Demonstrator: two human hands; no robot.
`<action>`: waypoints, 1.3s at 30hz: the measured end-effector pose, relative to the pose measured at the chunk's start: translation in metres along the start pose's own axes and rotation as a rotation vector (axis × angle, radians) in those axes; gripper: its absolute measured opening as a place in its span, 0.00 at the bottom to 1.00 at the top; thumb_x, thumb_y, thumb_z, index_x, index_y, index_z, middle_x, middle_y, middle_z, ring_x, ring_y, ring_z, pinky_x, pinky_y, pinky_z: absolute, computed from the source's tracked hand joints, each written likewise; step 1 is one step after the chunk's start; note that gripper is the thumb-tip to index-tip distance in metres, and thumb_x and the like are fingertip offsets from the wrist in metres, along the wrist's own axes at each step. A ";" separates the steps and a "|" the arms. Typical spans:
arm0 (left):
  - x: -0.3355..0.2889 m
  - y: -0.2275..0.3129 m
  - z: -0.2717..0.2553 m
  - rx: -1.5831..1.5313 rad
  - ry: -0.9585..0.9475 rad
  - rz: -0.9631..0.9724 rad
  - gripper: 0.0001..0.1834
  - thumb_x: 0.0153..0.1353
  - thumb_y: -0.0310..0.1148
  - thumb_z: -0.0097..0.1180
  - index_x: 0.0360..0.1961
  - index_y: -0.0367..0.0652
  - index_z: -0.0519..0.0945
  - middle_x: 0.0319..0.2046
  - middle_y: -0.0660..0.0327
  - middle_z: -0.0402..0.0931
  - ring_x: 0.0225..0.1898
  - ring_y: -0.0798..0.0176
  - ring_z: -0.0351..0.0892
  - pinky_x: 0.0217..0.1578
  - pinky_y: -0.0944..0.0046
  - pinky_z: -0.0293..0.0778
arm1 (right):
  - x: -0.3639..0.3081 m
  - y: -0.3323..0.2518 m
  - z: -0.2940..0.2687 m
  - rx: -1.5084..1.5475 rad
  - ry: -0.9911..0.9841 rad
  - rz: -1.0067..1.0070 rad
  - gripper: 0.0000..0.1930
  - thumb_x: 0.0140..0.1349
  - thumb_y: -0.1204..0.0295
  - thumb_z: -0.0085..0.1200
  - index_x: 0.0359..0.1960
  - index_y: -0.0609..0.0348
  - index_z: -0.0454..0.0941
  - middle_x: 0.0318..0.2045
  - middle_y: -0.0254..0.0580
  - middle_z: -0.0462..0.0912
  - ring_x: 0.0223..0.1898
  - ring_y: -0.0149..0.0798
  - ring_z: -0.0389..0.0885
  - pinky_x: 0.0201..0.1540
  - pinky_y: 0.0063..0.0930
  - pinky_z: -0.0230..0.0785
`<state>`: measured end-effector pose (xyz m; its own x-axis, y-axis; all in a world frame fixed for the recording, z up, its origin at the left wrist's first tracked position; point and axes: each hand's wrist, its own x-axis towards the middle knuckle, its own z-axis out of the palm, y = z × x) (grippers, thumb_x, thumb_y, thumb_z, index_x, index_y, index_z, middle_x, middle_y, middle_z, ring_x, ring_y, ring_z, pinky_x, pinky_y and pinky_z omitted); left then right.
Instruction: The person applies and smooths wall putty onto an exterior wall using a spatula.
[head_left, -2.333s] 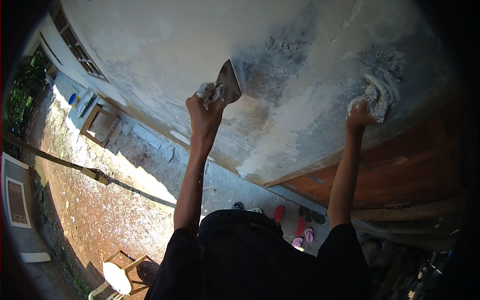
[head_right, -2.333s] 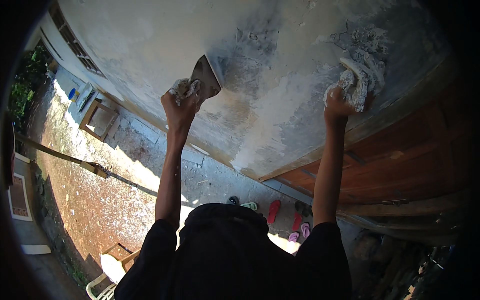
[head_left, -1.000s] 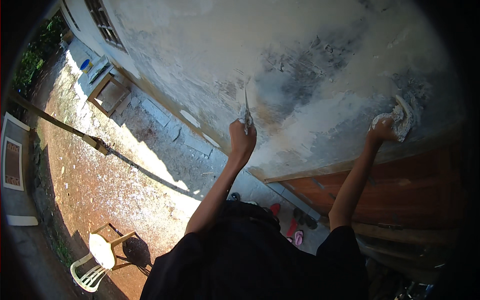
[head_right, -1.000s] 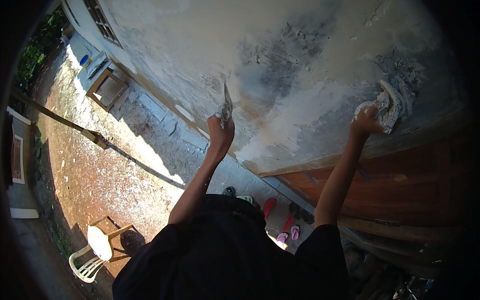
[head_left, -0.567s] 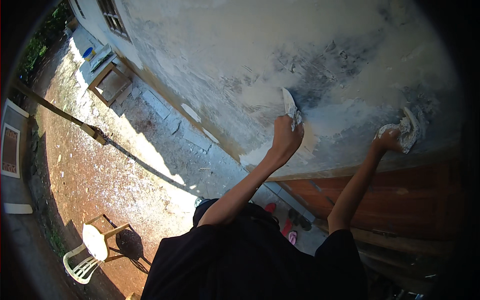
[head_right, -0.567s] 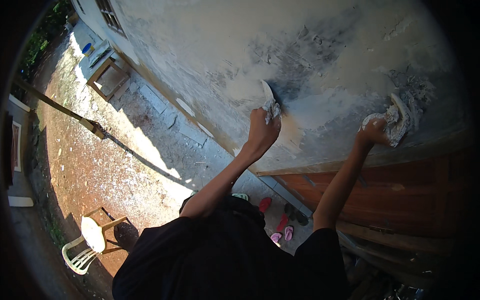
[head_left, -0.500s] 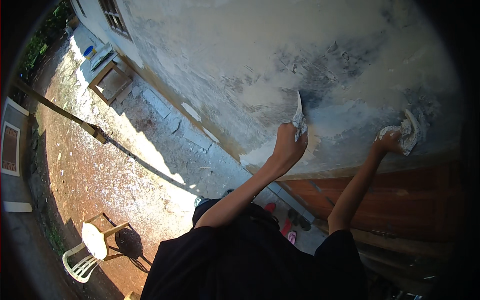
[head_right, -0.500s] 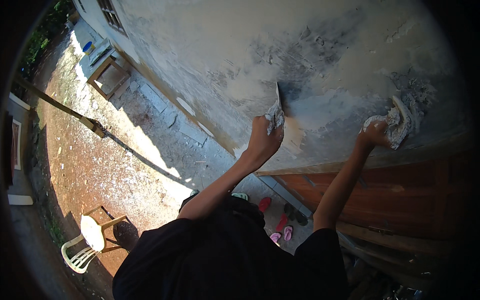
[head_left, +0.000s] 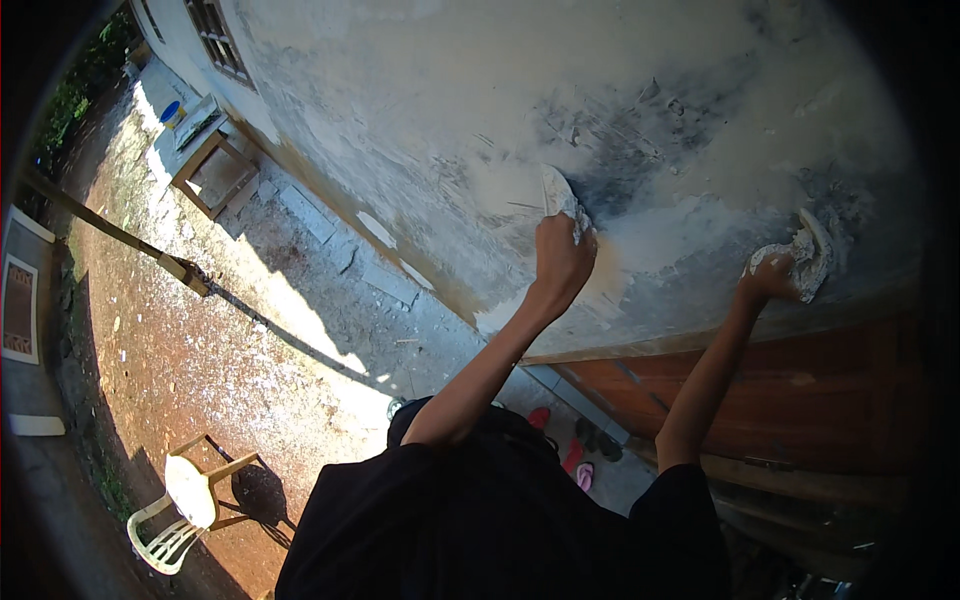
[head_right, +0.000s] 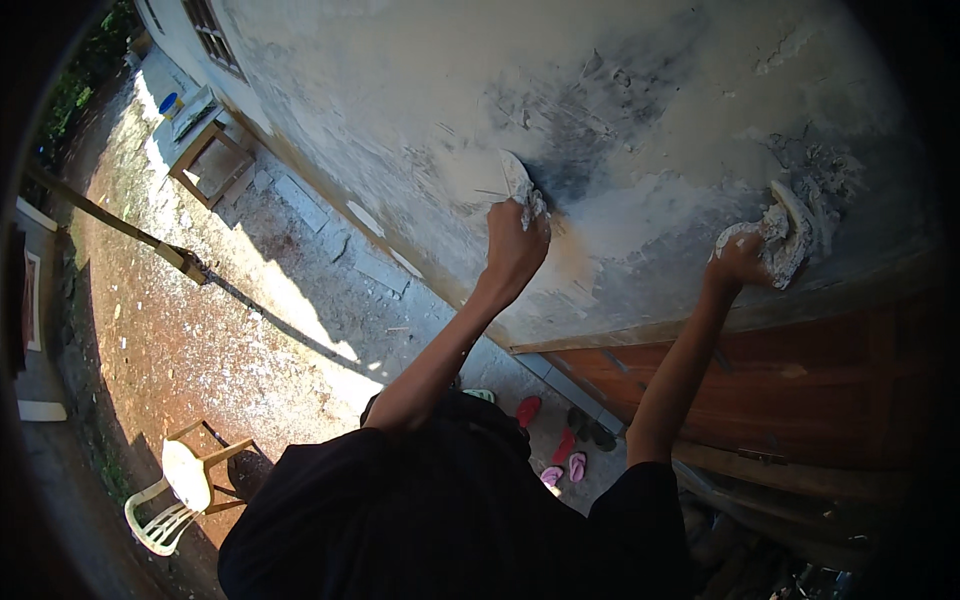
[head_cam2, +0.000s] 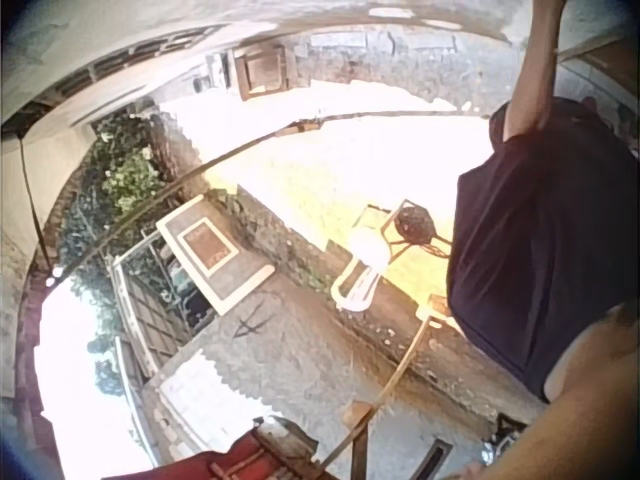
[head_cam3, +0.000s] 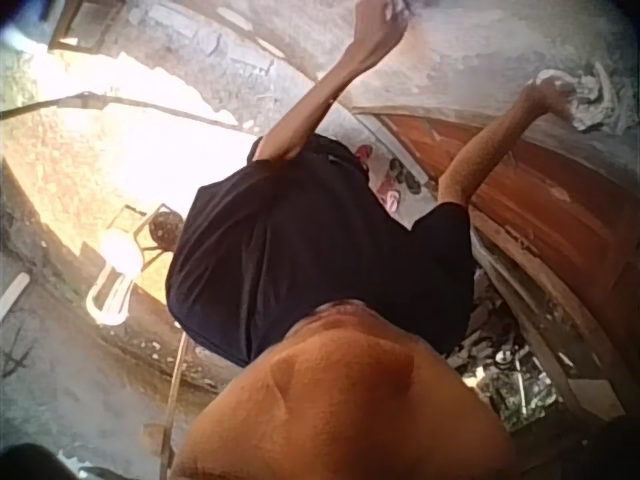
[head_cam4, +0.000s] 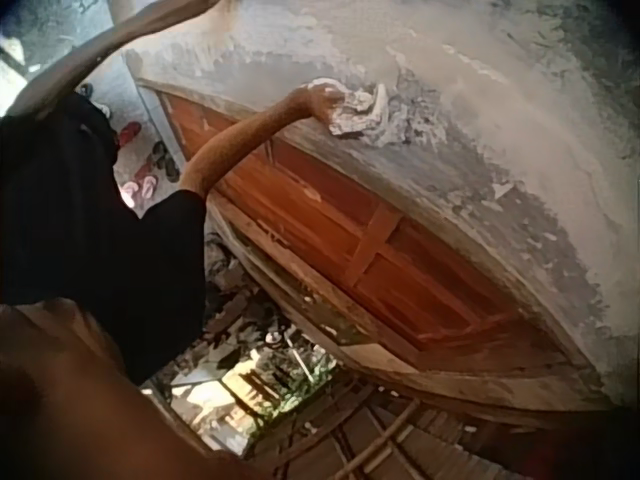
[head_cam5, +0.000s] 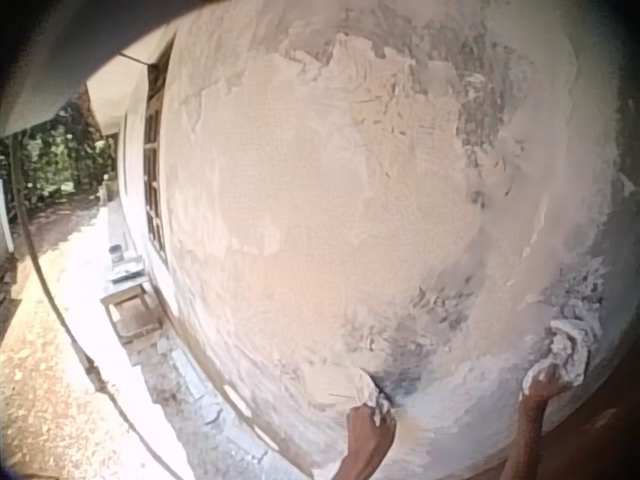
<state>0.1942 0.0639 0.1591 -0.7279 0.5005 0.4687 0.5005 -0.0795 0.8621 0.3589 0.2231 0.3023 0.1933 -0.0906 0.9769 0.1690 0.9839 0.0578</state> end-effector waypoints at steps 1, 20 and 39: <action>-0.011 0.021 0.004 -0.073 -0.057 0.043 0.02 0.42 0.19 0.48 0.21 0.31 0.71 0.15 0.41 0.67 0.20 0.39 0.67 0.21 0.53 0.64 | -0.002 0.004 -0.002 -0.005 -0.001 -0.002 0.08 0.50 0.81 0.46 0.31 0.76 0.71 0.31 0.51 0.77 0.30 0.38 0.77 0.35 0.29 0.73; -0.011 0.018 -0.005 0.020 -0.122 0.039 0.03 0.41 0.18 0.47 0.21 0.30 0.68 0.16 0.41 0.67 0.24 0.38 0.68 0.23 0.53 0.64 | -0.030 0.044 -0.032 -0.131 0.033 0.069 0.11 0.51 0.78 0.50 0.35 0.75 0.70 0.34 0.52 0.76 0.31 0.37 0.77 0.36 0.30 0.72; -0.034 -0.021 -0.010 -0.041 -0.060 0.099 0.05 0.41 0.17 0.46 0.23 0.31 0.69 0.17 0.43 0.66 0.24 0.39 0.68 0.23 0.55 0.64 | -0.006 0.013 -0.008 0.045 0.048 -0.060 0.13 0.51 0.76 0.50 0.35 0.75 0.70 0.33 0.51 0.76 0.31 0.36 0.77 0.35 0.29 0.72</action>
<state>0.2037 0.0398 0.1269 -0.6460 0.5392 0.5404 0.5479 -0.1655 0.8200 0.3678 0.2355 0.2951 0.2309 -0.1556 0.9605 0.1384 0.9823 0.1258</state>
